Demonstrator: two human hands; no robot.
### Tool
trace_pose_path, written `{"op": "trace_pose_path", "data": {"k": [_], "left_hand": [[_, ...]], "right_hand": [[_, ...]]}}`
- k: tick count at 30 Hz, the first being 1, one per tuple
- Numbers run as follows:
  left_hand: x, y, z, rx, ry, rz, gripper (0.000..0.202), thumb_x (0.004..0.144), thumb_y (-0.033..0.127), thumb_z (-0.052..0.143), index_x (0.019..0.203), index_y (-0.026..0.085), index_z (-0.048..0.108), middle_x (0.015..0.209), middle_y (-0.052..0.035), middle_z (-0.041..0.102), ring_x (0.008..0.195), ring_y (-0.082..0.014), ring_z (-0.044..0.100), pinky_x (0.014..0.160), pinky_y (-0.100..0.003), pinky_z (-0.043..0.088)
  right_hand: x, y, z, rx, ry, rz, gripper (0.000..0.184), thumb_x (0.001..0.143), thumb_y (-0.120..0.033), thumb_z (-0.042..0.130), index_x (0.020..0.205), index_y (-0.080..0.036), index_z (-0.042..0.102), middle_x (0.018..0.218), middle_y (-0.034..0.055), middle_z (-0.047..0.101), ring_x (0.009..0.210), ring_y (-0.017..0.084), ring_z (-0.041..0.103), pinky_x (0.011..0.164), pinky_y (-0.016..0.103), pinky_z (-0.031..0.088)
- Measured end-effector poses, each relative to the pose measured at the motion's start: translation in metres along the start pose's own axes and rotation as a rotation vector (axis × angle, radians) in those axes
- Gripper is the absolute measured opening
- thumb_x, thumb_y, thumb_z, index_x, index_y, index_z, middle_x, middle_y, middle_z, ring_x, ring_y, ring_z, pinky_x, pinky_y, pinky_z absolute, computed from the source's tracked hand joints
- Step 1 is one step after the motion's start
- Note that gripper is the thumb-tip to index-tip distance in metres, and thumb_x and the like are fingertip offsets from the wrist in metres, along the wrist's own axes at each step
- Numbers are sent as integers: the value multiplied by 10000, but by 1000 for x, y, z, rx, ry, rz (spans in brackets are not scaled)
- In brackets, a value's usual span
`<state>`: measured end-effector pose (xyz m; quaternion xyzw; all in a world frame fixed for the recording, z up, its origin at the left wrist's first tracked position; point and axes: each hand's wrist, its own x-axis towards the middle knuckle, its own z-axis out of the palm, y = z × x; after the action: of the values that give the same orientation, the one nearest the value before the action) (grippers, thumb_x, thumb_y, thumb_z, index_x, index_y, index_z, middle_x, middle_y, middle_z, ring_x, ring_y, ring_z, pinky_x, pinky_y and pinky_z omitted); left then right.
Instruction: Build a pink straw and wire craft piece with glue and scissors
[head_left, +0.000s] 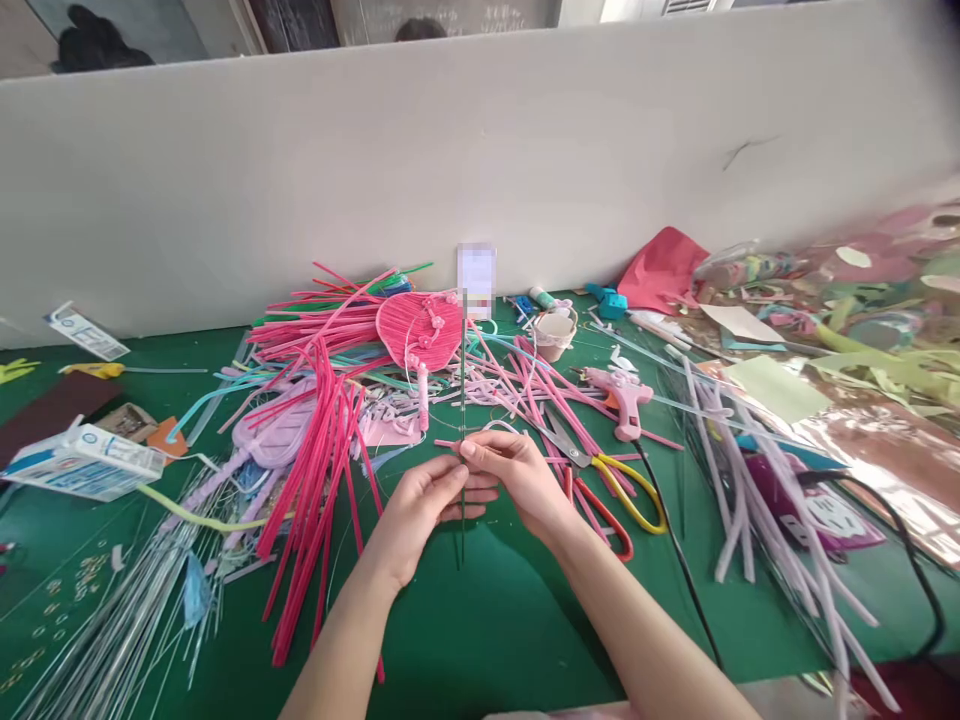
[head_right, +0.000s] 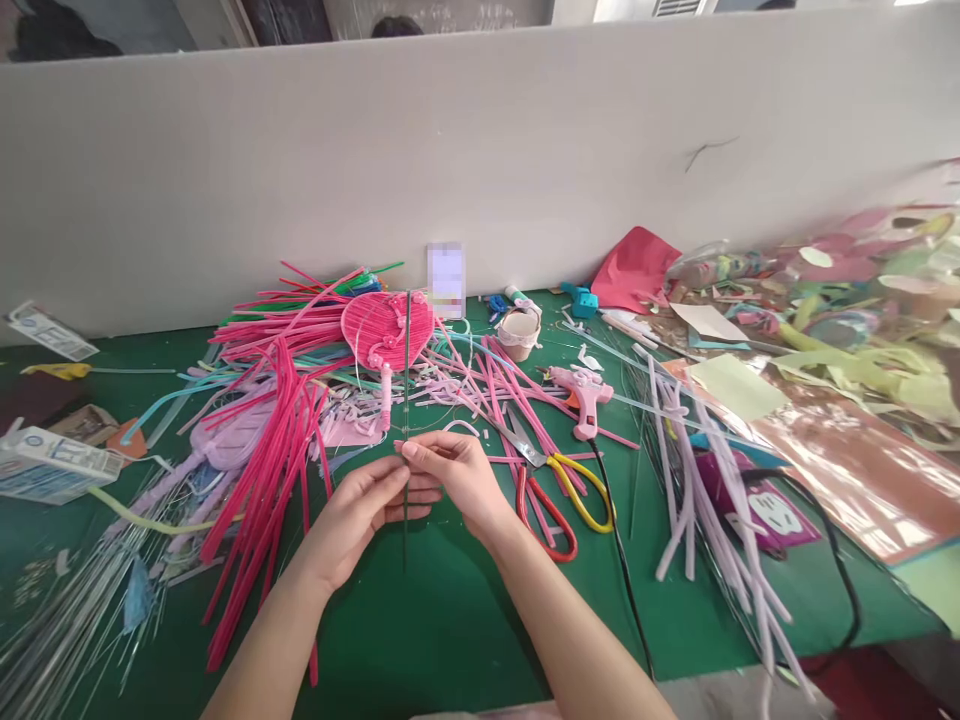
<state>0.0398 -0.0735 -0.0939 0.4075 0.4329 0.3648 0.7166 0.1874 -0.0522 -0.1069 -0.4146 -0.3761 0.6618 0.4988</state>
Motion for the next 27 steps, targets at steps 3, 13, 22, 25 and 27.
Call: {"op": "trace_pose_path", "data": {"k": [3, 13, 22, 25, 27], "left_hand": [[-2, 1, -5, 42, -44, -33, 404, 863, 357, 695, 1205, 148, 651, 1119, -141, 744, 975, -265, 728, 856, -370, 570], [3, -4, -4, 9, 2, -41, 411, 826, 341, 742, 1175, 141, 659, 1053, -132, 766, 894, -245, 750, 787, -342, 602], [6, -7, -3, 1, 32, -13, 403, 818, 346, 748, 1149, 135, 657, 1015, -120, 776, 895, -251, 752, 789, -334, 603], [7, -9, -2, 0, 39, -14, 399, 815, 338, 749, 1147, 136, 658, 1009, -118, 777, 890, -253, 753, 782, -337, 604], [7, -10, -2, 5, 48, -13, 399, 816, 332, 748, 1152, 136, 659, 1010, -119, 777, 885, -250, 753, 779, -337, 605]], "right_hand": [[0, -1, -2, -30, 7, -23, 206, 696, -404, 805, 738, -204, 774, 765, 15, 711, 703, 130, 606, 647, 243, 486], [3, 4, -3, -35, 42, -44, 222, 688, -412, 807, 777, -211, 777, 866, 32, 758, 761, 162, 670, 715, 281, 528], [3, 2, 0, -22, 55, -30, 233, 667, -415, 817, 756, -206, 766, 873, 35, 767, 775, 175, 688, 712, 285, 536], [3, 1, 1, -22, 66, -26, 246, 664, -426, 814, 757, -205, 758, 871, 38, 766, 778, 182, 690, 681, 282, 532], [2, 0, 2, -28, 78, -25, 259, 669, -438, 807, 769, -205, 752, 860, 40, 764, 769, 187, 690, 652, 281, 526]]}}
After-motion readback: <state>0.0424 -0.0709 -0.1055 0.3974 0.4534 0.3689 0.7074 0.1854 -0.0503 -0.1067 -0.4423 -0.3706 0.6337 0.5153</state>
